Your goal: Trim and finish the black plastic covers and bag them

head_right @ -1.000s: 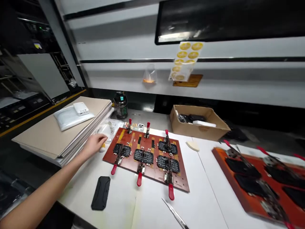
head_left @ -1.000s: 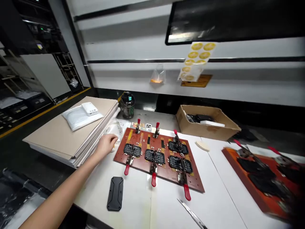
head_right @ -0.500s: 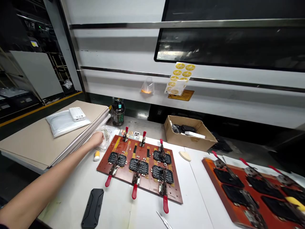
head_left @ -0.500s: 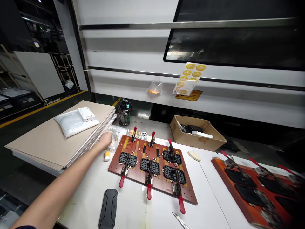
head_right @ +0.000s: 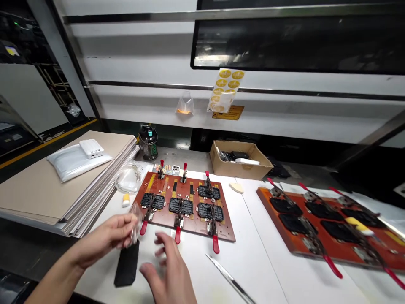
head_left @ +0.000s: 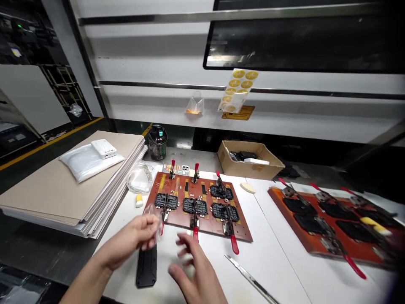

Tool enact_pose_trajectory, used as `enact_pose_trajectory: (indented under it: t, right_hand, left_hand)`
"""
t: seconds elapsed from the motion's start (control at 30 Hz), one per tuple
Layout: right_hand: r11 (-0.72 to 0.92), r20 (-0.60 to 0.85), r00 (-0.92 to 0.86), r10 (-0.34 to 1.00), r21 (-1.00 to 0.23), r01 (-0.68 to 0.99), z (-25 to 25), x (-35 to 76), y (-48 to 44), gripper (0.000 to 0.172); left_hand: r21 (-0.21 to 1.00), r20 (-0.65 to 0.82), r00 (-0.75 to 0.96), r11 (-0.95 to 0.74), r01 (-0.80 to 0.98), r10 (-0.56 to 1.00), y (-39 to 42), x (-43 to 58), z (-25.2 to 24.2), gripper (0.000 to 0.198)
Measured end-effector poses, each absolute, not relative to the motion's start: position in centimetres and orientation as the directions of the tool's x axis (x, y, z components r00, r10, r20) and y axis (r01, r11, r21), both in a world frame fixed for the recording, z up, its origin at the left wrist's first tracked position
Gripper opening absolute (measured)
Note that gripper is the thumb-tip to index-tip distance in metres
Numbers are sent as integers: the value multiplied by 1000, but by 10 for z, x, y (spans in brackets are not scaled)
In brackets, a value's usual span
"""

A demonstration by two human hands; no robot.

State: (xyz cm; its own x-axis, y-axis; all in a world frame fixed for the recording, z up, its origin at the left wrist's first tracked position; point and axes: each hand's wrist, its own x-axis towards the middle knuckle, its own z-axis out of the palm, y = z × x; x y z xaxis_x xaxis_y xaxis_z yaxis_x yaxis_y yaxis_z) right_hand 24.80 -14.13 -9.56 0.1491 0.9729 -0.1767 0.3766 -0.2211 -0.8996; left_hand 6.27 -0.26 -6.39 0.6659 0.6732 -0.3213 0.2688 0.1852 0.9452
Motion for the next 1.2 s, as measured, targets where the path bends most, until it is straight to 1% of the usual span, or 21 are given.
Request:
enact_pose_trajectory:
  t: [0.03,0.07,0.13,0.17,0.2,0.27,0.3,0.37,0.47,0.53,0.57,0.63,0.7,0.73,0.8,0.87,0.93,1.0,1.07,1.13,1.2]
  right_hand:
    - [-173,-160,71,985,-947,271,-100,240,-126,54]
    - [-135,-137,-3,991,-978,158,-103,235,-114,50]
    - [-124,-122,-83,989,-992,-14,-111,228,-104,23]
    - [-144,-139,-74,988,-987,-68,-115,227,-105,21]
    - [-170,-168,-34,985,-979,-109,-120,226,-108,26]
    - [-216,-230,63,971,-960,-179,-129,226,-118,30]
    - [-226,-250,86,964,-949,-219,-134,226,-123,30]
    - [-228,-262,83,961,-928,-295,-142,226,-131,29]
    - [-256,-285,29,958,-897,-361,-148,229,-138,32]
    - [-291,-318,53,946,-913,-286,-147,235,-143,32]
    - [-312,-332,94,938,-933,-180,-145,239,-146,31]
    - [-351,-322,195,927,-925,143,-139,247,-154,22]
    - [-357,-276,233,932,-802,479,-134,251,-161,7]
    - [-335,-268,202,942,-736,588,-131,251,-163,9]
    - [-276,-277,105,955,-703,656,-126,248,-161,14]
    - [-260,-273,62,960,-790,556,-121,243,-151,10]
    - [-236,-217,94,972,-881,411,-115,239,-136,8]
    - [-179,-157,92,983,-930,323,-108,234,-123,11]
    - [-146,-141,37,989,-963,225,-105,228,-114,16]
    - [-188,-189,-23,982,-980,66,-109,219,-111,22]
    - [-261,-251,-91,964,-957,-125,-119,209,-111,30]
  left_hand:
    - [938,-343,687,278,208,641,-16,64,-67,36]
    - [919,-358,696,366,146,623,-28,63,-72,37]
    - [882,-386,655,469,55,650,-43,59,-84,36]
    - [887,-394,597,458,48,699,-49,56,-91,36]
    - [909,-386,518,409,74,764,-54,52,-98,35]
    - [938,-346,370,306,163,862,-65,47,-109,37]
    - [941,-325,345,266,207,880,-70,47,-114,38]
    - [938,-308,406,203,281,860,-80,53,-120,40]
    - [924,-334,559,147,353,759,-85,66,-123,36]
    - [908,-352,554,132,397,754,-82,71,-121,35]
    - [897,-353,526,119,427,773,-79,72,-120,36]
    - [871,-304,448,55,488,840,-74,70,-117,35]
    - [853,-200,416,-51,520,887,-75,67,-110,30]
    - [849,-142,420,-108,518,897,-78,67,-106,27]
    - [848,-54,446,-194,493,893,-88,65,-97,25]
    - [850,-49,441,-195,490,896,-96,58,-90,24]
    - [838,-84,366,-133,530,927,-98,43,-89,24]
    - [821,-156,282,-35,570,947,-94,19,-92,29]
    - [829,-265,244,91,552,933,-87,-5,-99,35]
    - [859,-370,182,261,441,911,-81,-23,-107,41]
    - [868,-460,56,436,236,886,-78,-29,-113,44]
